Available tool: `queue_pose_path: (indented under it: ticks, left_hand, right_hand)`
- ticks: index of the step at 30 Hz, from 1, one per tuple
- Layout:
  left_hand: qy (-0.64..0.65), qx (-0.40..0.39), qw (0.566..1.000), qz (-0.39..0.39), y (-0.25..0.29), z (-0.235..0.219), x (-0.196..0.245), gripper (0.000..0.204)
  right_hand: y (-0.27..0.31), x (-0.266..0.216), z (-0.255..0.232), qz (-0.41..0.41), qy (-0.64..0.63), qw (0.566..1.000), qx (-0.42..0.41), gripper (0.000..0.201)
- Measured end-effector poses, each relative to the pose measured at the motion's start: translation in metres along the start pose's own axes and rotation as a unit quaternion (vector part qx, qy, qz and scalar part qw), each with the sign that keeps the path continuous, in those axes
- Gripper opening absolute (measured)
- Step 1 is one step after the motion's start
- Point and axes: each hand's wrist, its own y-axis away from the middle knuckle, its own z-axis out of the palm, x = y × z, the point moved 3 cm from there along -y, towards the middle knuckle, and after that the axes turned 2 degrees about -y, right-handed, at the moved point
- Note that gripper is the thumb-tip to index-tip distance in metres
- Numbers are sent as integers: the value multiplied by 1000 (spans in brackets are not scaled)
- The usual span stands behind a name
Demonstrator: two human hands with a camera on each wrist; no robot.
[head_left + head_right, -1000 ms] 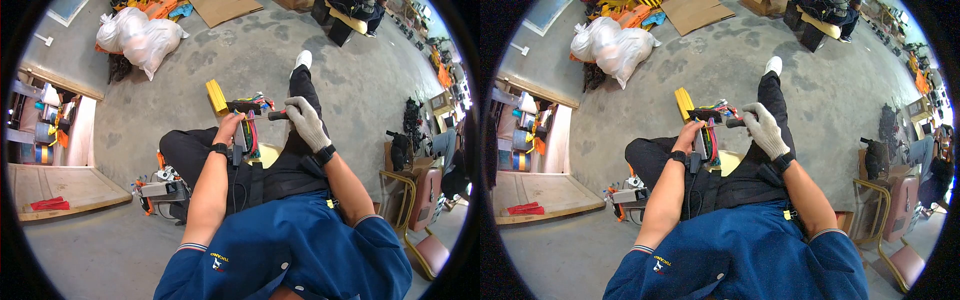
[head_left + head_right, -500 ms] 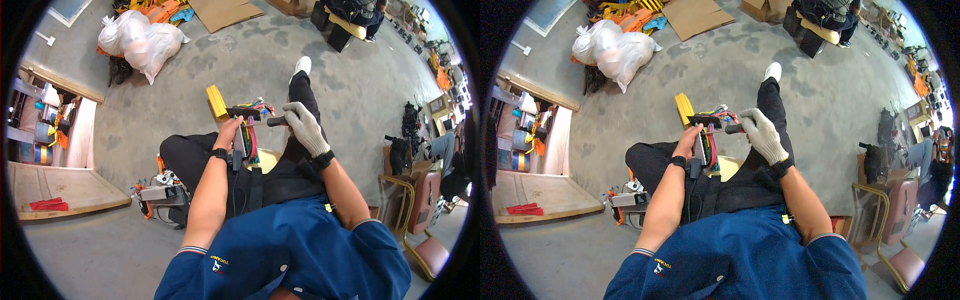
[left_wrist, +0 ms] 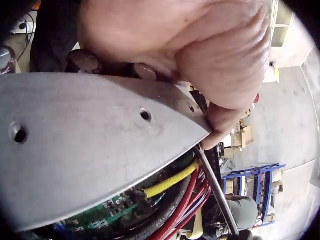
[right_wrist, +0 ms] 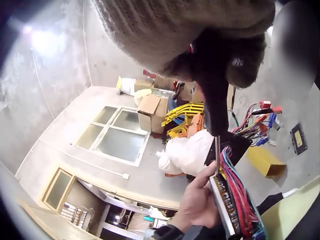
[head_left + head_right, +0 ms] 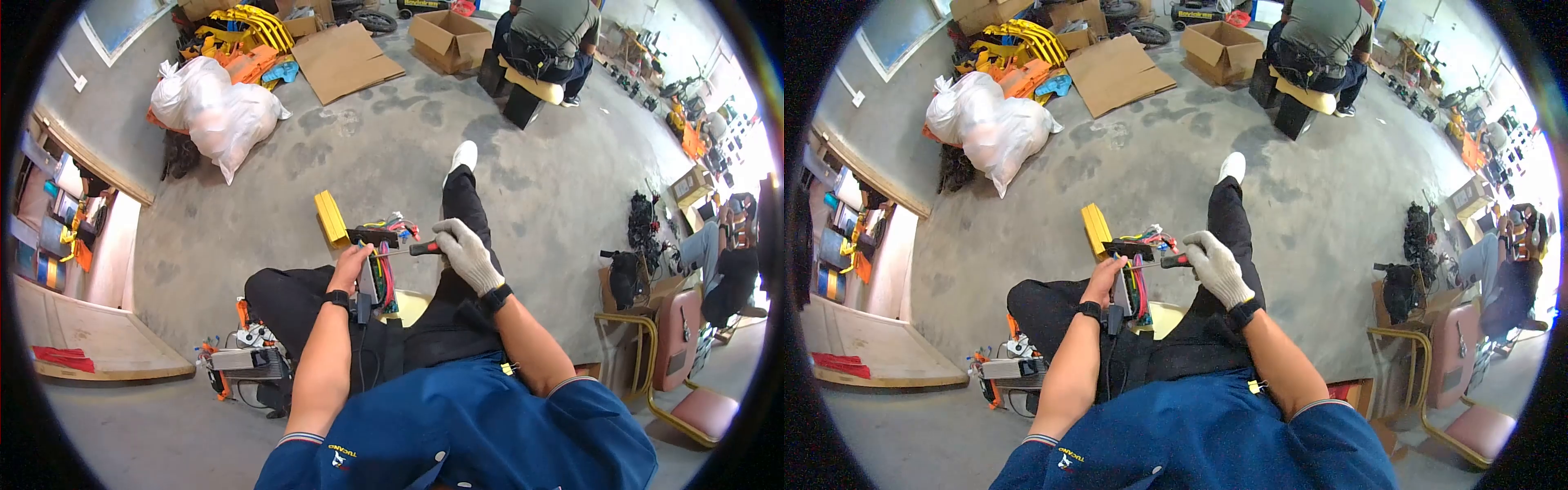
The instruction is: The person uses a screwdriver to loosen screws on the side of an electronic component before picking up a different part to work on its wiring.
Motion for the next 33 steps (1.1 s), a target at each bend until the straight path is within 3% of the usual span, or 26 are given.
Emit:
queue_pose_path:
  ticks: [2, 4, 6, 12, 14, 16, 18, 20, 22, 24, 29, 33]
  left_hand:
    - [-5, 0, 1000, 5, 2, 0, 3, 24]
    - [1, -4, 1000, 4, 7, 2, 5, 24]
    - [4, -20, 1000, 10, 0, -2, 1, 18]
    - [-9, -15, 1000, 10, -12, -7, -8, 23]
    - [4, -14, 1000, 10, -6, -4, -5, 23]
    - [23, -17, 1000, 10, -2, 0, -1, 23]
    - [31, -28, 999, 22, -2, 1, -1, 22]
    - [7, -19, 1000, 3, -5, -4, -3, 22]
    - [20, -13, 999, 27, 11, 9, 13, 21]
    - [-9, -20, 1000, 22, -2, 0, 2, 27]
    - [10, -13, 1000, 13, -8, -3, -4, 29]
    - [25, -13, 1000, 8, -4, 0, -1, 29]
  right_hand:
    - [-5, 7, -1, 16, -11, 1000, -14, 32]
    - [-4, 5, -2, -53, -35, 997, -31, 37]
    - [-1, 5, -1, -43, -24, 998, -27, 37]
    - [-2, 9, -3, 101, -58, 992, -49, 30]
    - [-1, 8, 0, 98, -74, 992, -38, 24]
    - [0, 2, -1, 23, -45, 999, -14, 22]
    - [-9, 27, 1, -44, -82, 995, -38, 27]
    - [1, -1, -3, -79, -29, 996, -24, 28]
    - [4, -11, 1, -11, -45, 998, -33, 25]
    - [3, -10, 2, 77, -22, 996, -28, 27]
    - [-2, 3, 2, 18, -54, 998, -41, 24]
    - [-3, 4, 0, -62, -6, 998, -19, 26]
